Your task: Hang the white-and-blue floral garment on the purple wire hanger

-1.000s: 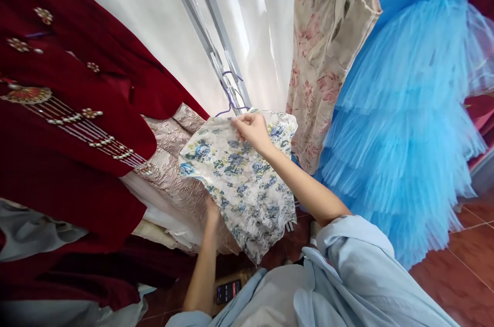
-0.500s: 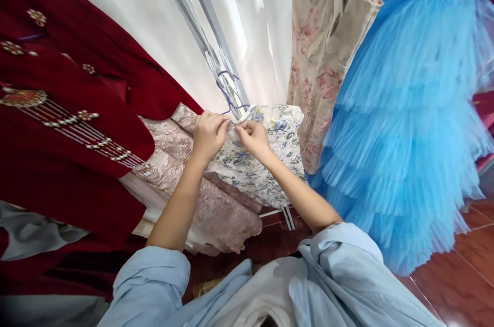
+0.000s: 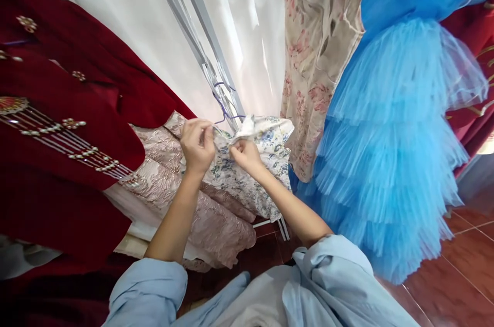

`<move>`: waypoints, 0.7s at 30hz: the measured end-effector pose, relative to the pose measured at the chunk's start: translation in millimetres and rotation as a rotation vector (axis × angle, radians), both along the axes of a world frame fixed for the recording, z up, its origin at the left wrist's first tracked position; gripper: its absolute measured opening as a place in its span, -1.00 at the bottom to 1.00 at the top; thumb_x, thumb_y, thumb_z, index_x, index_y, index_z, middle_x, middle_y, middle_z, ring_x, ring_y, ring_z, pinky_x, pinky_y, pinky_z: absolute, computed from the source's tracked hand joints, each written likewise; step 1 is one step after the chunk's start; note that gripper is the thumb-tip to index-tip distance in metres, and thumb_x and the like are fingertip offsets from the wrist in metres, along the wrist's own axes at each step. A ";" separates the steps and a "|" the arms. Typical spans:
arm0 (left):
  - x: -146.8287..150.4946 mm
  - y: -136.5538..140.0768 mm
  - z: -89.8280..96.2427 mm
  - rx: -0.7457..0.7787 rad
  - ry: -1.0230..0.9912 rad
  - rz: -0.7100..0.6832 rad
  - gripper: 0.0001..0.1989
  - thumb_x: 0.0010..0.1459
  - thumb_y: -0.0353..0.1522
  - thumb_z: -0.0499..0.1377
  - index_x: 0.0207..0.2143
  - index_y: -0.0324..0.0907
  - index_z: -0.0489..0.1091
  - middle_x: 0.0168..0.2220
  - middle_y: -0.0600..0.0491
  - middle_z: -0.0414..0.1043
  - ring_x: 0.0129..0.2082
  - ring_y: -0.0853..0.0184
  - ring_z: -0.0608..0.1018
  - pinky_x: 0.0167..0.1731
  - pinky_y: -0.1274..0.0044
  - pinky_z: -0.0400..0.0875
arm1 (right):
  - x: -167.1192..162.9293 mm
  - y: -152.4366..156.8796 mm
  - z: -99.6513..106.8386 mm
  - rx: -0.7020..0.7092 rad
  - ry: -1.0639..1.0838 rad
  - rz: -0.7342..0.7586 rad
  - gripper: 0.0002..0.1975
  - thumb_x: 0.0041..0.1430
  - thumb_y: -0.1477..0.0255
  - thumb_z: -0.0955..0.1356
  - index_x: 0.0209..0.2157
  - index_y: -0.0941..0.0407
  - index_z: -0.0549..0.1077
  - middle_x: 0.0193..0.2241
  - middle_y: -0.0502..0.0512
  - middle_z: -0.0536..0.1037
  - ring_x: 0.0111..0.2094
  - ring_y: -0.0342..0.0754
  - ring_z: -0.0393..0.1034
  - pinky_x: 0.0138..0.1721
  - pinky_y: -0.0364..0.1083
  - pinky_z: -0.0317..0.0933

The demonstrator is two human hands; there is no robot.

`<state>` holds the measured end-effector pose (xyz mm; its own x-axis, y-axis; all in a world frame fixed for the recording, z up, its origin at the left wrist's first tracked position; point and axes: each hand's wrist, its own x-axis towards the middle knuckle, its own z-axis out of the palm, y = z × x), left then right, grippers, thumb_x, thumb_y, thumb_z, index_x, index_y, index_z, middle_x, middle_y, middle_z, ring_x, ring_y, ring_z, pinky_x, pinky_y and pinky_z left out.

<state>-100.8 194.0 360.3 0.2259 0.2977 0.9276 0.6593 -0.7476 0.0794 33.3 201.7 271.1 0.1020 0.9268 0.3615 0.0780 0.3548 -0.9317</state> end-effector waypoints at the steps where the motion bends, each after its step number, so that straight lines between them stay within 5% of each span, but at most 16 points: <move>1: -5.1 -0.1 6.3 -0.014 -0.053 0.006 -0.80 0.35 -0.34 0.08 -0.29 -0.19 0.47 -0.26 -0.05 0.52 -0.11 0.19 0.49 -0.01 0.34 0.29 | -1.5 -3.0 -13.6 -0.024 -0.055 -0.019 -0.80 0.02 0.30 0.31 -0.57 0.11 0.32 -0.67 -0.08 0.33 -0.61 -0.17 0.17 -0.53 -0.18 -0.01; 5: -49.5 9.1 17.2 -0.137 -0.169 0.010 -0.81 0.30 -0.27 0.16 -0.25 -0.19 0.50 -0.24 -0.01 0.52 -0.13 0.24 0.50 0.02 0.38 0.33 | -3.0 -34.8 -90.2 -0.196 -0.256 -0.100 -0.74 0.04 0.31 0.29 -0.64 0.08 0.21 -0.70 -0.06 0.28 -0.60 -0.16 0.13 -0.51 -0.16 -0.06; 9: -102.5 34.1 -20.6 -0.331 -0.332 -0.070 -0.72 0.22 -0.16 0.23 -0.29 -0.21 0.50 -0.29 -0.01 0.51 -0.23 0.30 0.53 -0.11 0.47 0.42 | -2.2 -64.1 -147.0 -0.265 -0.282 -0.122 -0.74 0.06 0.30 0.28 -0.62 0.07 0.20 -0.70 -0.05 0.26 -0.60 -0.15 0.12 -0.51 -0.14 -0.08; 14: -121.2 47.2 -72.0 -0.474 -0.973 -0.330 -0.50 -0.06 0.02 0.37 -0.37 -0.22 0.40 -0.42 0.06 0.42 -0.40 0.39 0.51 -0.24 0.50 0.48 | -10.7 -55.3 -162.9 -0.312 -0.224 0.011 -0.77 0.04 0.31 0.29 -0.60 0.09 0.24 -0.66 -0.04 0.33 -0.58 -0.14 0.19 -0.49 -0.16 -0.01; 21: -117.1 16.8 -32.0 -0.420 -0.949 -0.482 -0.54 -0.04 0.00 0.39 -0.42 -0.17 0.35 -0.44 0.08 0.34 -0.33 0.33 0.52 -0.03 0.36 0.51 | -20.0 -55.6 -192.9 -0.406 -0.254 0.040 -0.77 -0.02 0.35 0.33 -0.65 0.10 0.24 -0.71 -0.07 0.27 -0.60 -0.16 0.14 -0.53 -0.18 -0.04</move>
<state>-217.9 210.8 328.3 -0.3381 0.6967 0.6327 -0.1482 -0.7033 0.6952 13.3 146.1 78.2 0.0189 0.9996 -0.0213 0.3146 -0.0262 -0.9489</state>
